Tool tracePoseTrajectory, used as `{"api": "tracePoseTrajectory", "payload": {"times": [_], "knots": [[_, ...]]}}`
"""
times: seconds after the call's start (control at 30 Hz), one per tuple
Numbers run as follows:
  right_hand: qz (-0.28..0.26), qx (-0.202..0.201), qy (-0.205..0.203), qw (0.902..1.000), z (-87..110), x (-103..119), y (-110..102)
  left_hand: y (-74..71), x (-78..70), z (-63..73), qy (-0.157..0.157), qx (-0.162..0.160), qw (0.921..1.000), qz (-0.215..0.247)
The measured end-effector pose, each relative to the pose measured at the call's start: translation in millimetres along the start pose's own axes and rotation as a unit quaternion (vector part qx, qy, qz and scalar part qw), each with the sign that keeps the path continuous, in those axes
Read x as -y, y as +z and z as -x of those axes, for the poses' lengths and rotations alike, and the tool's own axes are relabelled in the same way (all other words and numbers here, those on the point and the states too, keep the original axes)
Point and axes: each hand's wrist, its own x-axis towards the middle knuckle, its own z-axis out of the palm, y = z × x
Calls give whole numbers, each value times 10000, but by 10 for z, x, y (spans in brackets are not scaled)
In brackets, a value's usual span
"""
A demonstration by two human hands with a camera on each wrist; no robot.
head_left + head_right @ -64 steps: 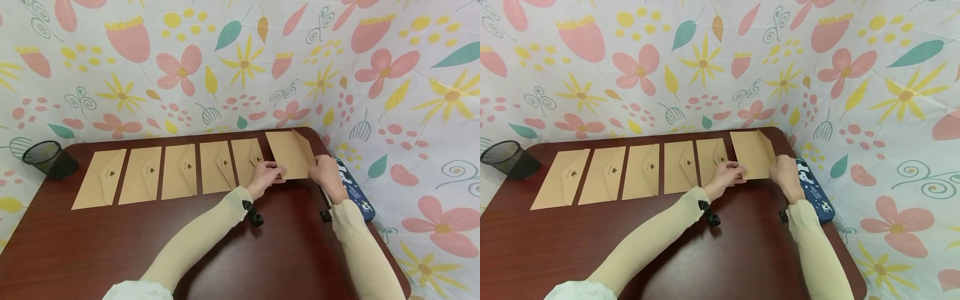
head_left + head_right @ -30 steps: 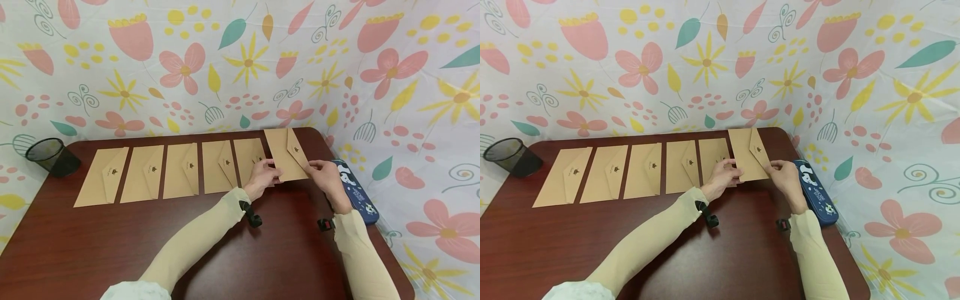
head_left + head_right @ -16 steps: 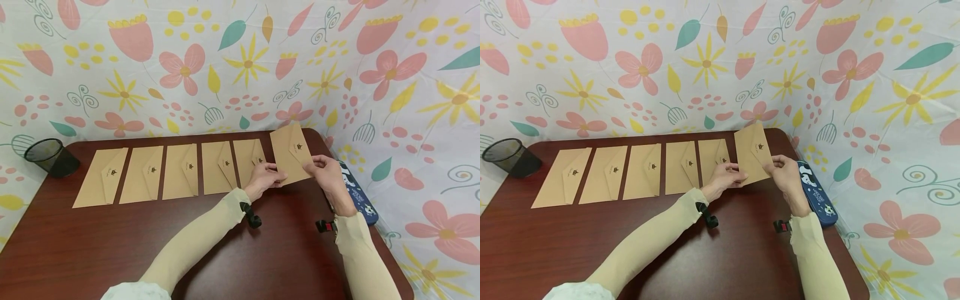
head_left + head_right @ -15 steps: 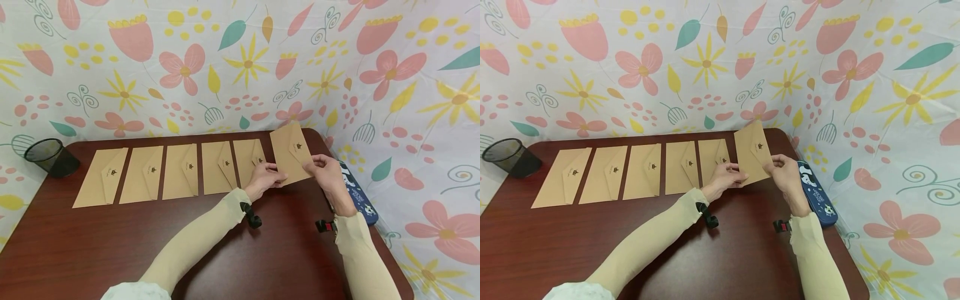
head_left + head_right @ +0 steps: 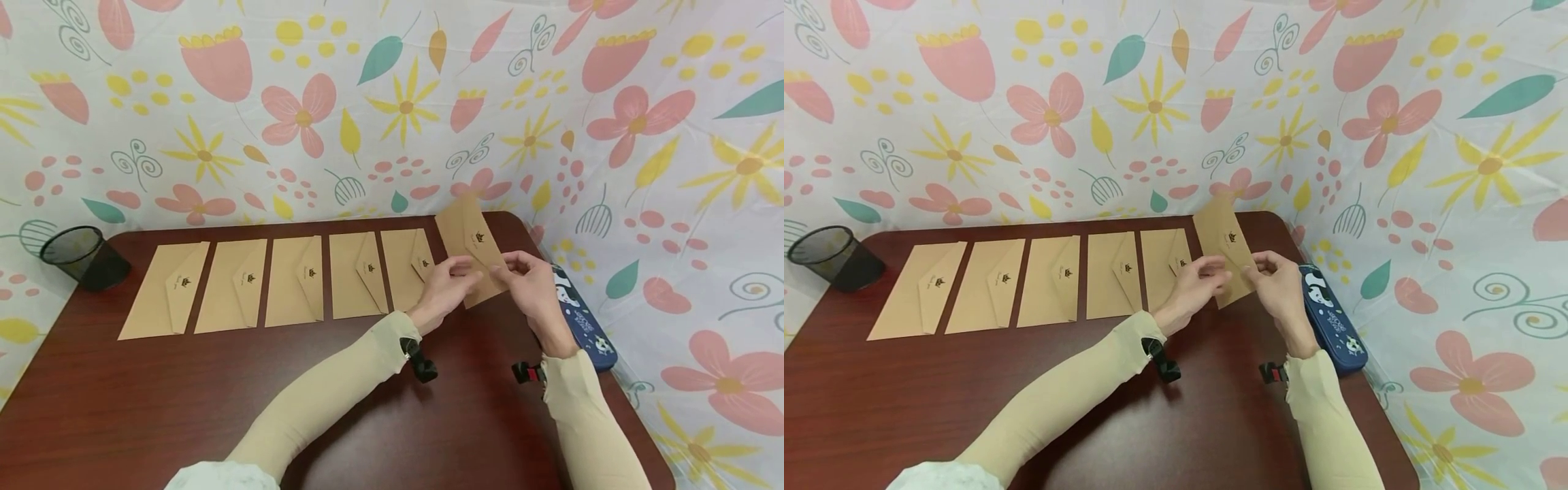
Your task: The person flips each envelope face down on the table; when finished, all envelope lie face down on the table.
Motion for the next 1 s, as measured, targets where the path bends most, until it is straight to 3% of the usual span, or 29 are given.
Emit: {"api": "tracePoseTrajectory", "payload": {"times": [0.17,0.37,0.57,0.83,1.0], "knots": [[209,203,-133,9995,8,14,17,44,-56,7,-180,193,9985,490],[277,592,59,9978,26,35,44,19,-56,5,-249,344,9956,839],[286,1038,-95,9941,33,24,73,-6,-48,4,-228,422,9917,1195],[459,1165,-394,9913,29,0,151,-7,-17,-8,-231,31,9928,1171],[500,1372,-344,9887,33,9,164,-14,33,-41,-206,-152,9942,1048]]}}
